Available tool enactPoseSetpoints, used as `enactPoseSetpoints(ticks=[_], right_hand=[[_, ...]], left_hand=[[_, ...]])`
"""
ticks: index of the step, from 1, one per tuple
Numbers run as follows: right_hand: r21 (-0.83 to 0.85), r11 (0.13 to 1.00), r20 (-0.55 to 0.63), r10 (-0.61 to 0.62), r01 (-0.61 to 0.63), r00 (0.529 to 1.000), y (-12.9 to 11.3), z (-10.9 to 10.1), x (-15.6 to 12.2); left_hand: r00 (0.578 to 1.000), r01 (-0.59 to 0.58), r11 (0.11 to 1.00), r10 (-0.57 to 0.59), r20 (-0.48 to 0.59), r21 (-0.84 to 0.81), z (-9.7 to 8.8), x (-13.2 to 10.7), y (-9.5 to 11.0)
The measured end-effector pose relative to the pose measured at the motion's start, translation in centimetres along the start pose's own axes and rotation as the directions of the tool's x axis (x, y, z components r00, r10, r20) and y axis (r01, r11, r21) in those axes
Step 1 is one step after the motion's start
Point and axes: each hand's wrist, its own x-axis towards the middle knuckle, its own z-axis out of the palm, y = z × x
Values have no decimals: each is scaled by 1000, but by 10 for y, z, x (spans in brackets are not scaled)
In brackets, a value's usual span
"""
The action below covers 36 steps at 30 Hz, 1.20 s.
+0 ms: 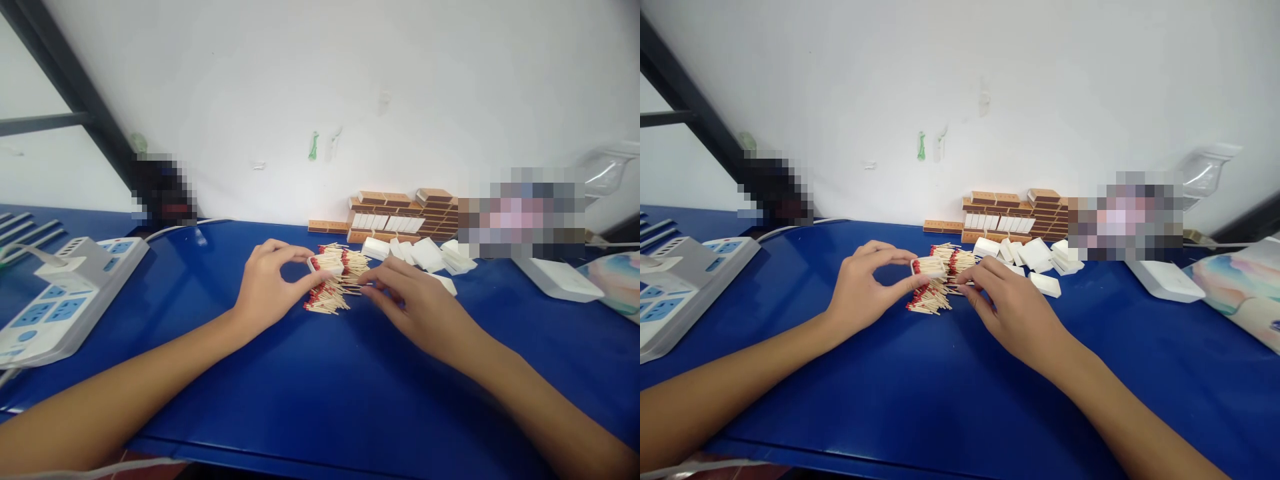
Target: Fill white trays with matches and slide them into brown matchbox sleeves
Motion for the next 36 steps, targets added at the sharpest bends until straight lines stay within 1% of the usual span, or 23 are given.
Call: enactPoseSetpoints(ticks=[3, 5, 7, 13, 19, 22, 25, 27, 29, 31, 32, 33, 36], right_hand=[[-59, 998, 83, 32, -27, 996, 10, 10, -1], [-76, 996, 136, 54, -44, 989, 14, 16, -1], [-79, 995, 163, 72, -60, 984, 17, 19, 0], [-57, 995, 138, 83, -76, 987, 16, 21, 2], [-32, 995, 152, 97, -93, 984, 15, 23, 3], [-66, 993, 182, 107, -96, 977, 17, 22, 2], [-95, 990, 219, 126, -107, 968, 24, 16, 1], [-82, 991, 191, 124, -110, 974, 28, 10, 1], [-57, 992, 108, 118, -112, 987, 29, 3, 2], [-26, 994, 24, 109, -108, 994, 24, -2, 3], [-8, 995, 1, 99, -99, 995, 19, -3, 4], [12, 997, -5, 82, -82, 997, 14, -3, 4], [66, 998, 28, 2, -4, 1000, -3, 0, 5]], left_hand=[[999, 43, 999, -43, 3, -30, -1, 3, -3], [1000, 28, 999, -28, 13, -35, 0, 3, -3], [1000, 3, 1000, -2, 18, -26, 0, 1, -2], [998, -54, 998, 54, 9, 11, -2, -1, 3], [996, -90, 995, 89, 15, 32, -2, -2, 4], [995, -93, 995, 93, 22, 33, -1, -2, 3], [995, -93, 995, 92, 26, 40, 0, -2, 1], [995, -97, 994, 95, 42, 43, 0, -3, 0], [992, -113, 993, 110, 63, 42, 1, -4, -1], [987, -142, 989, 140, 77, 31, 2, -6, -1], [983, -163, 987, 161, 85, 17, 2, -6, 0], [979, -181, 983, 180, 94, -2, 3, -7, 1], [968, -218, 974, 224, 116, -64, 3, -9, 5]])
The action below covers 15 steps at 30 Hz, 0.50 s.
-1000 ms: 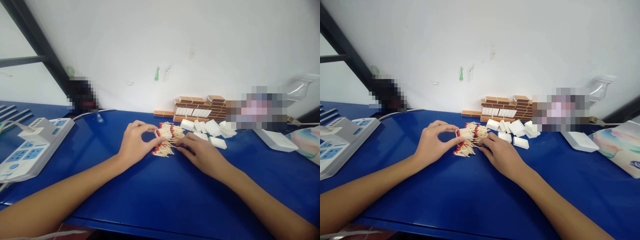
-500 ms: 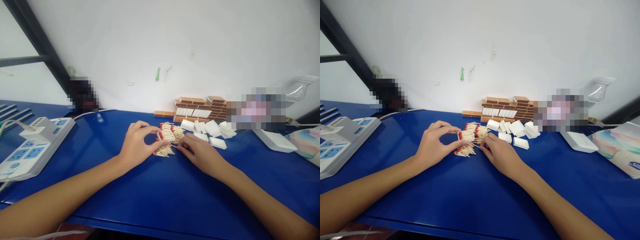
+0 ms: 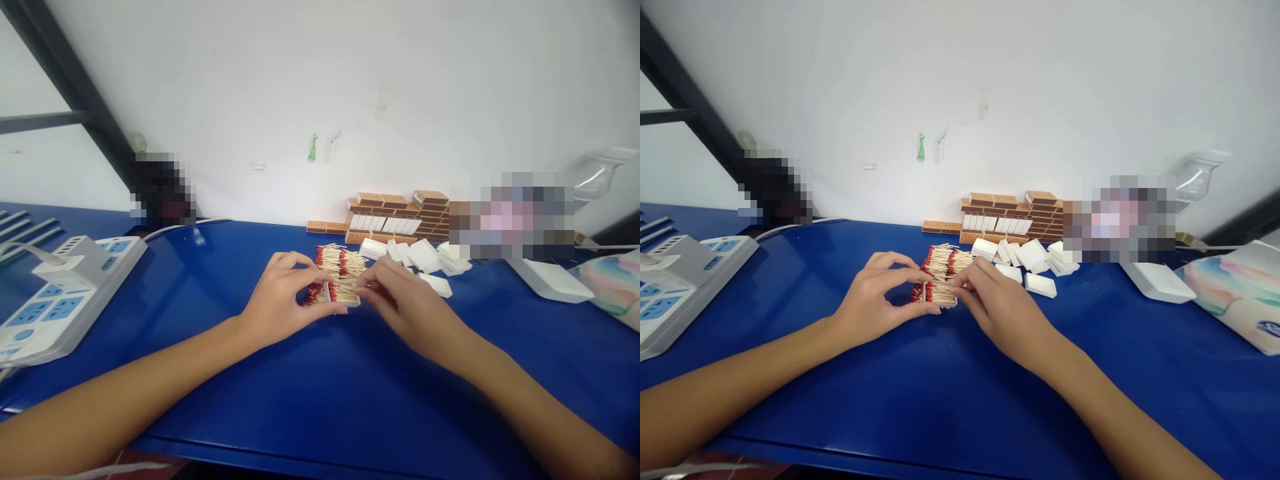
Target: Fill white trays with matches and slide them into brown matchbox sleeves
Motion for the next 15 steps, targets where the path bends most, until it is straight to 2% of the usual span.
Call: enactPoseSetpoints(ticks=[5, 15], right_hand=[[-8, 999, 20, -52, 52, 998, -8, 3, -1], [45, 994, 14, -98, 98, 995, -10, -3, -3]], left_hand=[[999, -40, 999, 40, -12, -20, 0, 0, 4], [999, -27, 999, 26, -18, -28, 1, 0, 1]])
